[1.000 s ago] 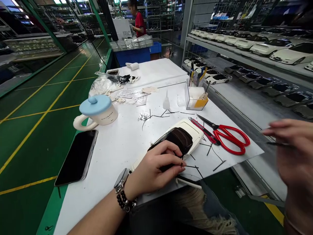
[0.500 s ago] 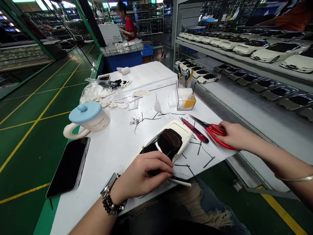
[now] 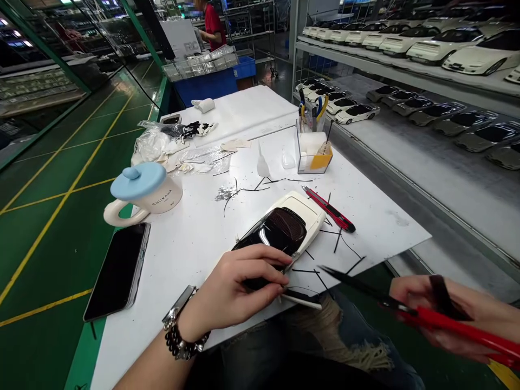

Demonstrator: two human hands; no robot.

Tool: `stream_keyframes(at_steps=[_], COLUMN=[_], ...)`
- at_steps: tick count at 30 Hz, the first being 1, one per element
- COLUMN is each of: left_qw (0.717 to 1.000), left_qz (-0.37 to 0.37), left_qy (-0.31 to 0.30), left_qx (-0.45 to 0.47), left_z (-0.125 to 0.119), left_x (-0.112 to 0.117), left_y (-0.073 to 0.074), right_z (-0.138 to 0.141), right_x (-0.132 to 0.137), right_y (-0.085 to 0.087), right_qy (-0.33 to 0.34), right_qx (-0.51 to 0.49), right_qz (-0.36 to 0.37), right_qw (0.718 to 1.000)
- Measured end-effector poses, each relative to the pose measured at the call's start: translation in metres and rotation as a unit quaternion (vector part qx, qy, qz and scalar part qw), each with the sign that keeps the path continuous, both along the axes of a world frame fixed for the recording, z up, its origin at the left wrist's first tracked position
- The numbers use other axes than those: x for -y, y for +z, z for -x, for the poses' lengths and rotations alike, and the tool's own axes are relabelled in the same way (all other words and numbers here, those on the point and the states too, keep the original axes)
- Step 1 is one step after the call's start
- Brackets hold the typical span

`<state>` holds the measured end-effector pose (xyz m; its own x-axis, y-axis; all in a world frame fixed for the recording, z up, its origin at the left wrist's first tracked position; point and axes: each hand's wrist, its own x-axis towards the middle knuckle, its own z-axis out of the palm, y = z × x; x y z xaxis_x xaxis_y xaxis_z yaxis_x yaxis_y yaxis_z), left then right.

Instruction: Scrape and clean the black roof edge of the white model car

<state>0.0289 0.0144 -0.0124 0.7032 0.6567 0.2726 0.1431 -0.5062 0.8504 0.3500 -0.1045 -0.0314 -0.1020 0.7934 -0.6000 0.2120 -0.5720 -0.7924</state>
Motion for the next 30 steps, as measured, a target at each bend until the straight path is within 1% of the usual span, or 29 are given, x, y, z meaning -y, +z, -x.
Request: stream_keyframes(at_steps=[2, 3, 4, 6, 9, 12, 15, 18, 22, 24, 28, 30], left_qw=[1.000, 1.000, 1.000, 1.000, 1.000, 1.000, 1.000, 1.000, 1.000, 1.000, 0.999, 0.999], left_qz=[0.005, 0.007, 0.007, 0.003, -0.007, -0.015, -0.021, -0.027, -0.026, -0.024, -0.028, -0.033], left_qy=[0.002, 0.003, 0.004, 0.003, 0.000, -0.003, -0.007, -0.008, -0.014, -0.015, -0.021, -0.027], left_qx=[0.000, 0.001, 0.002, 0.003, 0.001, -0.001, -0.004, -0.005, -0.010, -0.013, -0.008, -0.003], left_z=[0.000, 0.000, 0.000, 0.000, 0.000, -0.001, -0.001, -0.001, -0.001, -0.001, -0.001, 0.000], left_x=[-0.001, -0.001, -0.001, -0.002, -0.002, -0.002, -0.002, -0.002, -0.002, -0.002, -0.003, -0.004], left_y=[-0.001, -0.002, -0.002, -0.002, -0.002, 0.000, 0.001, 0.001, 0.000, 0.000, 0.000, -0.001], right_z=[-0.001, 0.001, 0.003, 0.010, 0.019, 0.024, 0.026, 0.027, 0.026, 0.025, 0.023, 0.016], right_x=[-0.013, -0.019, -0.025, -0.034, -0.040, -0.044, -0.049, -0.051, -0.048, -0.046, -0.045, -0.042], right_y=[0.007, 0.009, 0.011, 0.012, 0.012, 0.015, 0.020, 0.021, 0.016, 0.013, 0.008, 0.006], right_qy=[0.052, 0.072, 0.081, 0.067, 0.052, 0.083, 0.120, 0.135, 0.098, 0.089, 0.123, 0.139], right_qx=[-0.032, -0.055, -0.065, -0.078, -0.087, -0.102, -0.098, -0.089, -0.071, -0.058, -0.063, -0.047], right_qz=[0.114, 0.155, 0.167, 0.163, 0.158, 0.168, 0.163, 0.161, 0.153, 0.153, 0.131, 0.117], right_qw=[0.992, 0.984, 0.980, 0.981, 0.982, 0.977, 0.974, 0.974, 0.981, 0.983, 0.982, 0.982])
